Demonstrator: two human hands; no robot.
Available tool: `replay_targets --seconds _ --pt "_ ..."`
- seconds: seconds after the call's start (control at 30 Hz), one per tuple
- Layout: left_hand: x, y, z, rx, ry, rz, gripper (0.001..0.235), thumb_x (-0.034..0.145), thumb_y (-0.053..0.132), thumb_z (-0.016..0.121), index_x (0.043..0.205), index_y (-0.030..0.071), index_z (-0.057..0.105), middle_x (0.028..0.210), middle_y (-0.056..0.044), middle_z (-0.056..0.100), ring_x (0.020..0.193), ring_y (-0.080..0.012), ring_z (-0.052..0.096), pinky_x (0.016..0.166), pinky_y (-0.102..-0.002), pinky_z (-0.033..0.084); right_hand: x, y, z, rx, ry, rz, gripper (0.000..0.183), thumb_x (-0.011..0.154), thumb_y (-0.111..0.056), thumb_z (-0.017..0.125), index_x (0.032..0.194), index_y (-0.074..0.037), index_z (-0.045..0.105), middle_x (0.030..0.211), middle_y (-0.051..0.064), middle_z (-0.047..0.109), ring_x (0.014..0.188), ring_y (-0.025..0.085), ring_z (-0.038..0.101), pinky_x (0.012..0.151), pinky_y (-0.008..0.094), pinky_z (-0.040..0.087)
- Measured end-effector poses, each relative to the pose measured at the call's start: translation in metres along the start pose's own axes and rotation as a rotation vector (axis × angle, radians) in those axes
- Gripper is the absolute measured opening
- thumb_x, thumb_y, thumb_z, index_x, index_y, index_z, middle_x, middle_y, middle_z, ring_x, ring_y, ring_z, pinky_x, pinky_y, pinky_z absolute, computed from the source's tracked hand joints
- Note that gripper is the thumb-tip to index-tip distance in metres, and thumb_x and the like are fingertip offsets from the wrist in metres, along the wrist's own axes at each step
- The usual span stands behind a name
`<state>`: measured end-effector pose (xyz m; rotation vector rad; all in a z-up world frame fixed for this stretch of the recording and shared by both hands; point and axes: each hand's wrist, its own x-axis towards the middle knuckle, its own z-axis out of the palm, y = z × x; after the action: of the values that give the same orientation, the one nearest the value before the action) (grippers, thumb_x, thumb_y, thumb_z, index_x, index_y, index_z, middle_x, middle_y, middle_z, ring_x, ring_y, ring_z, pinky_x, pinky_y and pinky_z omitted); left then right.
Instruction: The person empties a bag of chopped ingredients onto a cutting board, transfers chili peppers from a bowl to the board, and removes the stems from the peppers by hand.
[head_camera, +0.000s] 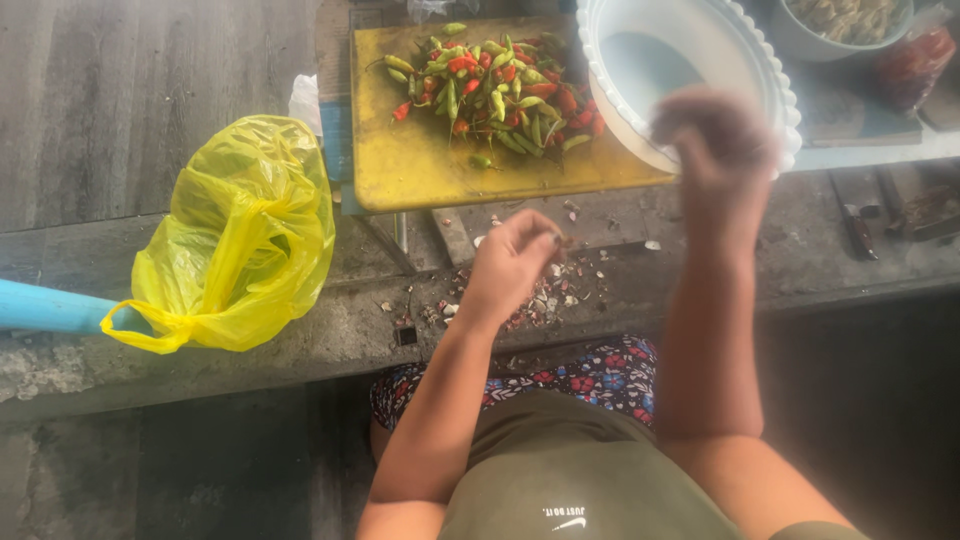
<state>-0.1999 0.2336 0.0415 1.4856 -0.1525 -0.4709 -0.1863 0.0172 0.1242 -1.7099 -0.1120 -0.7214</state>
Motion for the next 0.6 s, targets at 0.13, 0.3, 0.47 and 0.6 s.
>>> replay_targets --seconds 0.13,0.3,0.47,0.6 --pt "-0.005 -0.025 -0.006 0.463 0.233 0.366 0.032 0.096 0.007 0.055 0.123 -0.002 0.068 0.119 -0.022 0.073 0.110 -0.0345 0.070 0.094 -0.039 0.053 0.029 0.002 -0.008 -0.732 0.052 -0.536 0.020 0.091 0.008 0.073 0.108 0.000 0.076 0.112 0.011 0.075 0.104 0.022 0.075 0.086 0.029 0.061" --pt "-0.002 -0.032 -0.018 0.625 0.256 0.271 0.044 0.093 0.012 0.061 0.134 -0.005 0.059 0.127 -0.028 0.065 0.119 -0.0419 0.062 0.099 -0.045 0.047 0.011 0.009 0.041 -0.410 -0.258 -0.172 0.015 0.100 0.002 0.071 0.108 -0.009 0.077 0.112 0.008 0.075 0.098 0.021 0.076 0.072 0.032 0.062" --pt "-0.010 -0.015 -0.020 0.508 0.217 0.119 0.040 0.091 0.016 0.059 0.129 0.001 0.064 0.119 -0.021 0.072 0.108 -0.0361 0.072 0.094 -0.041 0.054 -0.006 0.041 0.116 -0.578 -0.472 -0.299 0.011 0.093 -0.010 0.075 0.104 -0.010 0.078 0.099 0.009 0.073 0.091 0.029 0.069 0.080 0.041 0.056" --pt "-0.014 -0.016 -0.031 0.580 0.291 0.219 0.031 0.096 0.015 0.062 0.123 0.002 0.071 0.113 -0.023 0.073 0.106 -0.0367 0.073 0.093 -0.042 0.056 -0.008 0.052 0.136 -0.685 -0.442 -0.327 0.016 0.084 -0.012 0.077 0.099 -0.012 0.079 0.090 0.009 0.068 0.094 0.031 0.065 0.080 0.044 0.053"
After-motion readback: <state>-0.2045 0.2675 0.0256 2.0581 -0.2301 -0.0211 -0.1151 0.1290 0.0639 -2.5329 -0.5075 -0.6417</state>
